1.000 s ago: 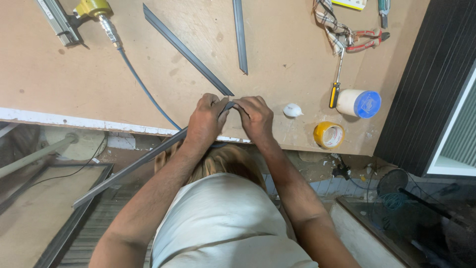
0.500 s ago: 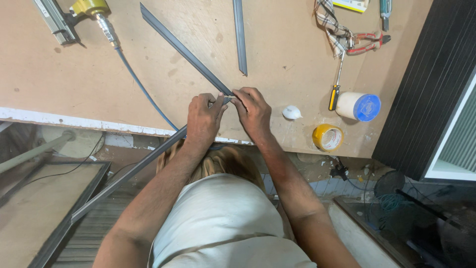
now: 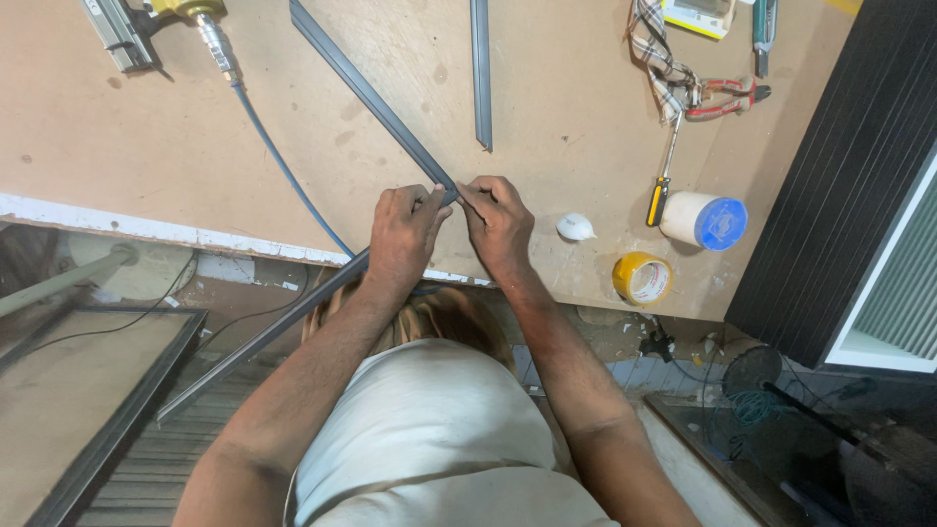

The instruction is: The person carries dark frame moulding strips to a workbench and joins them at the corners to assemble a picture frame. They align the mitred ends, hold a corner clamp on the joint, and use a pneumatic nail gun to fasten the corners, working around the frame on the bench.

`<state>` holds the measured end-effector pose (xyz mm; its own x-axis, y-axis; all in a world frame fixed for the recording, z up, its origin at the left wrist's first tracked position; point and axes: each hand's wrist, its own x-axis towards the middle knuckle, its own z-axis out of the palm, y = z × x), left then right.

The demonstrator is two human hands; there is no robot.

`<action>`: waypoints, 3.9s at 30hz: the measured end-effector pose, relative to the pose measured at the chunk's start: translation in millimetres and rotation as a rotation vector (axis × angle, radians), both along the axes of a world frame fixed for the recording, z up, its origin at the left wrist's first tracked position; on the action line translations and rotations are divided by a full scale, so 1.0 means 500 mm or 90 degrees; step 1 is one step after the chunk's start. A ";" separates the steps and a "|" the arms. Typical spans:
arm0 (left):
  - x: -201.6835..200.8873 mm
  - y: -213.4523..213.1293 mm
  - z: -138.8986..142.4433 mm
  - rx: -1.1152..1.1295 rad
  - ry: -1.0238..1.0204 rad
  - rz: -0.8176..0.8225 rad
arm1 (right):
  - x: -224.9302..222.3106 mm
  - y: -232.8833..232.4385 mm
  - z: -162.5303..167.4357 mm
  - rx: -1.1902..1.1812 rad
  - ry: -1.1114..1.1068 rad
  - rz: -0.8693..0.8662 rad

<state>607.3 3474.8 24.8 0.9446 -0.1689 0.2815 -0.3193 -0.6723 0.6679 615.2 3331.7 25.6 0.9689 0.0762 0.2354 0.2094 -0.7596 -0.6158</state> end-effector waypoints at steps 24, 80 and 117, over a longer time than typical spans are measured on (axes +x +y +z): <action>-0.004 0.005 -0.010 0.046 0.011 -0.009 | -0.006 -0.002 -0.007 0.040 0.052 0.049; 0.088 0.056 -0.007 0.127 0.048 -0.278 | -0.007 -0.013 -0.017 0.008 -0.012 -0.006; -0.064 0.714 0.163 1.065 0.145 -0.220 | -0.006 0.075 -0.009 -0.209 -0.129 0.240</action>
<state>575.2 3831.8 106.2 0.7973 -0.3039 -0.5215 -0.5928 -0.5567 -0.5820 612.2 3369.3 21.0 0.7978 0.5111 0.3197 0.5947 -0.7545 -0.2778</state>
